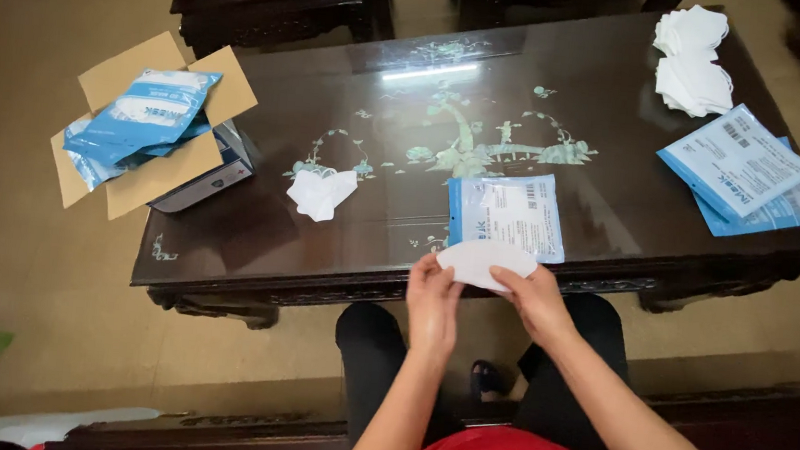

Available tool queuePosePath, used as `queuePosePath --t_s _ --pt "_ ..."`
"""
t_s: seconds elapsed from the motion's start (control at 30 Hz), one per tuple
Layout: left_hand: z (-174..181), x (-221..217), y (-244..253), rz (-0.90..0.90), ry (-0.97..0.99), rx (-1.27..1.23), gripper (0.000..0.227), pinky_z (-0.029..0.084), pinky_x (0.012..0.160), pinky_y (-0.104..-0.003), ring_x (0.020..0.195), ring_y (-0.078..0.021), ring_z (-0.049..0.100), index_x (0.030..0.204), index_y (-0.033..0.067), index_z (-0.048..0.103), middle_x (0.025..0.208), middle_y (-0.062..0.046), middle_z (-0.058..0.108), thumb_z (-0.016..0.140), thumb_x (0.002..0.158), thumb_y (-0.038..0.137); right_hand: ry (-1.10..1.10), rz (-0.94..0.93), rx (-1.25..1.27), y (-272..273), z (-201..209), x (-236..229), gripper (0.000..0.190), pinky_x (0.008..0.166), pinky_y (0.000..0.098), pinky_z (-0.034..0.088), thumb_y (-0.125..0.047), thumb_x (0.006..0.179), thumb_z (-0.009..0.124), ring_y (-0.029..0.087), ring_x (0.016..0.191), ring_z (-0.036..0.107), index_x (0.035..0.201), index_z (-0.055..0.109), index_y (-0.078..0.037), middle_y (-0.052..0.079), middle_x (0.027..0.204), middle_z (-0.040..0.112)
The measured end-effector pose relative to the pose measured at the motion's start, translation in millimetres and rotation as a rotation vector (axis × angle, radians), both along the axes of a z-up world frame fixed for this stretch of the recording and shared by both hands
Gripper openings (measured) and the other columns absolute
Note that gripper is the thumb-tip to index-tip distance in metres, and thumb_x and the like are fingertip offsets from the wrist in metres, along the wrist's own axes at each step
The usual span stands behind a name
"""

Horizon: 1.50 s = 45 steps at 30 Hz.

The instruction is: Packaging face masks into shipping envelopes

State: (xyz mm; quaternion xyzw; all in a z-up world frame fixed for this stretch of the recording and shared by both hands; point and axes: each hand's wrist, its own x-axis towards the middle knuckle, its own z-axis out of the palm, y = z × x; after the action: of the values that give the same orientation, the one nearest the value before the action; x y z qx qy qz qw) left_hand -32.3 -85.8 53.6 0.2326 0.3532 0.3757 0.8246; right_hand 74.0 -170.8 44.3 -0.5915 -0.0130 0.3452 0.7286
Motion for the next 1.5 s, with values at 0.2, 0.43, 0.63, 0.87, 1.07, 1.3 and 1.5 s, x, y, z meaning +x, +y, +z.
queuePosePath --t_s 0.2,0.43,0.63,0.87,1.07,1.3,1.5 --pt "34.5 -25.3 50.7 -0.621 0.373 0.695 0.084 0.031 0.119 -0.055 0.151 -0.0445 0.026 0.156 0.0116 0.038 0.158 -0.026 0.037 0.080 0.083 0.011 -0.527 0.690 -0.488 -8.2 55.7 19.6 0.047 0.103 0.0510 0.055 -0.005 0.089 0.071 0.040 0.115 0.070 0.135 0.069 -0.011 0.023 0.121 0.074" --pt "56.3 -36.4 31.4 -0.942 0.276 0.615 0.097 0.041 0.108 -0.047 0.131 -0.0336 0.046 0.153 0.0056 0.033 0.141 -0.022 0.050 0.083 0.070 0.009 -0.774 0.985 -0.442 4.6 112.9 1.8 0.039 0.090 0.0473 0.055 -0.019 0.082 0.068 0.040 0.100 0.074 0.122 0.072 -0.020 0.025 0.094 0.077" --pt "-2.3 -31.2 61.8 -0.498 0.214 0.045 0.050 0.056 0.090 -0.054 0.105 -0.0439 0.072 0.138 -0.0150 0.046 0.121 -0.038 0.066 0.060 0.090 -0.012 -0.763 0.463 -0.389 37.1 11.2 47.5 0.036 0.096 0.0397 0.058 -0.016 0.088 0.073 0.034 0.112 0.070 0.124 0.072 -0.011 0.018 0.117 0.075" --pt "25.5 1.2 76.8 -0.151 0.252 -0.061 0.061 0.056 0.098 -0.048 0.116 -0.0328 0.069 0.140 -0.0078 0.051 0.126 -0.026 0.068 0.077 0.086 0.003 -1.077 0.596 -0.932 74.2 -25.6 51.5 0.041 0.085 0.0511 0.057 -0.054 0.090 0.065 0.035 0.097 0.074 0.101 0.069 -0.014 0.012 0.096 0.073" --pt "-50.8 69.0 98.6 -0.253 0.404 0.022 0.078 0.052 0.099 -0.048 0.123 -0.0317 0.062 0.139 -0.0029 0.055 0.128 -0.021 0.066 0.092 0.074 0.018 -1.164 0.594 -1.043 84.5 -52.9 53.5 0.043 0.081 0.0538 0.057 -0.055 0.086 0.064 0.039 0.095 0.073 0.097 0.068 -0.013 0.010 0.098 0.065" --pt "-124.1 90.7 117.2 -0.379 0.765 0.367 0.063 0.057 0.092 -0.049 0.114 -0.0352 0.068 0.125 0.0046 0.071 0.113 -0.019 0.074 0.091 0.070 0.028 -1.060 0.606 -0.874 62.4 -38.9 54.2 0.040 0.087 0.0506 0.055 -0.054 0.096 0.051 0.042 0.101 0.069 0.093 0.066 -0.016 0.012 0.100 0.062" --pt "-130.9 99.6 120.1 -0.386 0.949 0.726 0.064 0.052 0.101 -0.055 0.118 -0.0442 0.064 0.124 0.0033 0.071 0.118 -0.023 0.072 0.087 0.072 0.037 -1.027 0.587 -0.843 53.6 -30.9 52.3 0.033 0.087 0.0492 0.055 -0.050 0.097 0.051 0.040 0.101 0.069 0.095 0.064 -0.020 0.010 0.102 0.061"
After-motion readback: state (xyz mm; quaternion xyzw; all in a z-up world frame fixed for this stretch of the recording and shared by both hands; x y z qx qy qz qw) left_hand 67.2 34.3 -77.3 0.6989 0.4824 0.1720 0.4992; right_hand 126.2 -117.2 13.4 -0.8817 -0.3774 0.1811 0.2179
